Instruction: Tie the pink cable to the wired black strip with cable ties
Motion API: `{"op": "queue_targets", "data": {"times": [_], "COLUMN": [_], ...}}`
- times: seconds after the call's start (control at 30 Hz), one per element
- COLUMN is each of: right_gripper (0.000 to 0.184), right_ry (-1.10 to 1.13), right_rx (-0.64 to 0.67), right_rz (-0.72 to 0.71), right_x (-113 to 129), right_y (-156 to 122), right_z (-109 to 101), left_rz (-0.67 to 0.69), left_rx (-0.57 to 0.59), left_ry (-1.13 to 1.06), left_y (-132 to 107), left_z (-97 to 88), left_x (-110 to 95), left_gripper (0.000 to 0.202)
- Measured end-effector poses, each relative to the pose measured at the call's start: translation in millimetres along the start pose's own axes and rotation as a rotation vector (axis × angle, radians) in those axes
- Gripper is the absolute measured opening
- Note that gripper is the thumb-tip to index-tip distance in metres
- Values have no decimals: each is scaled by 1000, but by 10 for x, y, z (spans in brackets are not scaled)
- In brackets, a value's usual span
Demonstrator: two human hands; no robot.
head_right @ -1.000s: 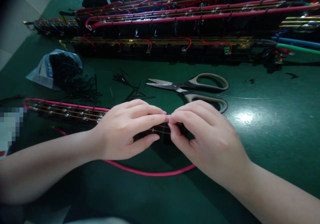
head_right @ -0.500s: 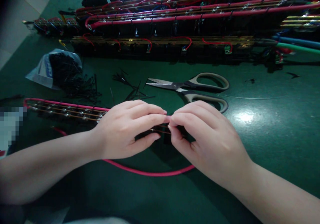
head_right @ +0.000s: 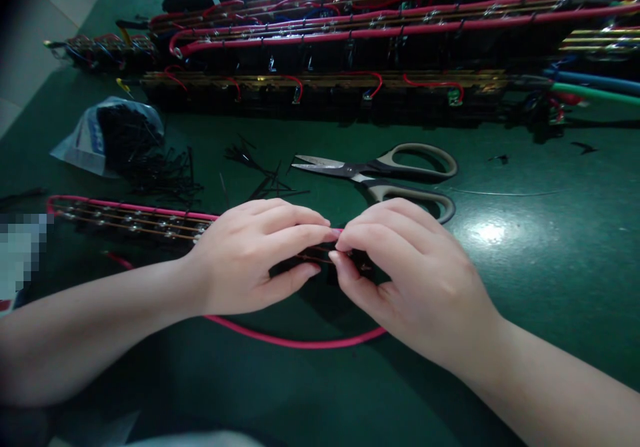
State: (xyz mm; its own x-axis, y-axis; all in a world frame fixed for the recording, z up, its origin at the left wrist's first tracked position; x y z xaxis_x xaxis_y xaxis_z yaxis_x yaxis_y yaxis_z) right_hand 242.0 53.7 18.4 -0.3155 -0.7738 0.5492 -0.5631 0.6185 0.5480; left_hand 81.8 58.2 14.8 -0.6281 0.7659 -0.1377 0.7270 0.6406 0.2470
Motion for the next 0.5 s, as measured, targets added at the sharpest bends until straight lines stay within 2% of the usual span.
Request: {"op": "queue_targets", "data": {"times": [0.5], "right_gripper": [14], "right_ry": [-11], "right_rx": [36], "right_rz": [22], "right_x": [-26], "right_y": [-13], "right_z": [11], "left_rz": [-1], "left_rx": [-35], "left_ry": [-26], "left_y": [-2], "left_z": [-5], "left_x": [11], "left_gripper": [32]}}
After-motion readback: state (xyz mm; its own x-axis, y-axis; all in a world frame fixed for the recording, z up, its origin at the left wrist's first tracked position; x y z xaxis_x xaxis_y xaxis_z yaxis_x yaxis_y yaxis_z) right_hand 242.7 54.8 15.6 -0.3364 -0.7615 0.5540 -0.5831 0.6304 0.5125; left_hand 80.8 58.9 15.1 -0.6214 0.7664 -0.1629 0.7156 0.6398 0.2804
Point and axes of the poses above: each hand's wrist, its own y-axis towards the middle knuckle, its own z-axis out of the palm, x = y × z, the point moved 6 cm from there along y, towards the middle knuckle, and after that the axes turned 14 degrees about y, right-handed, at the moved point
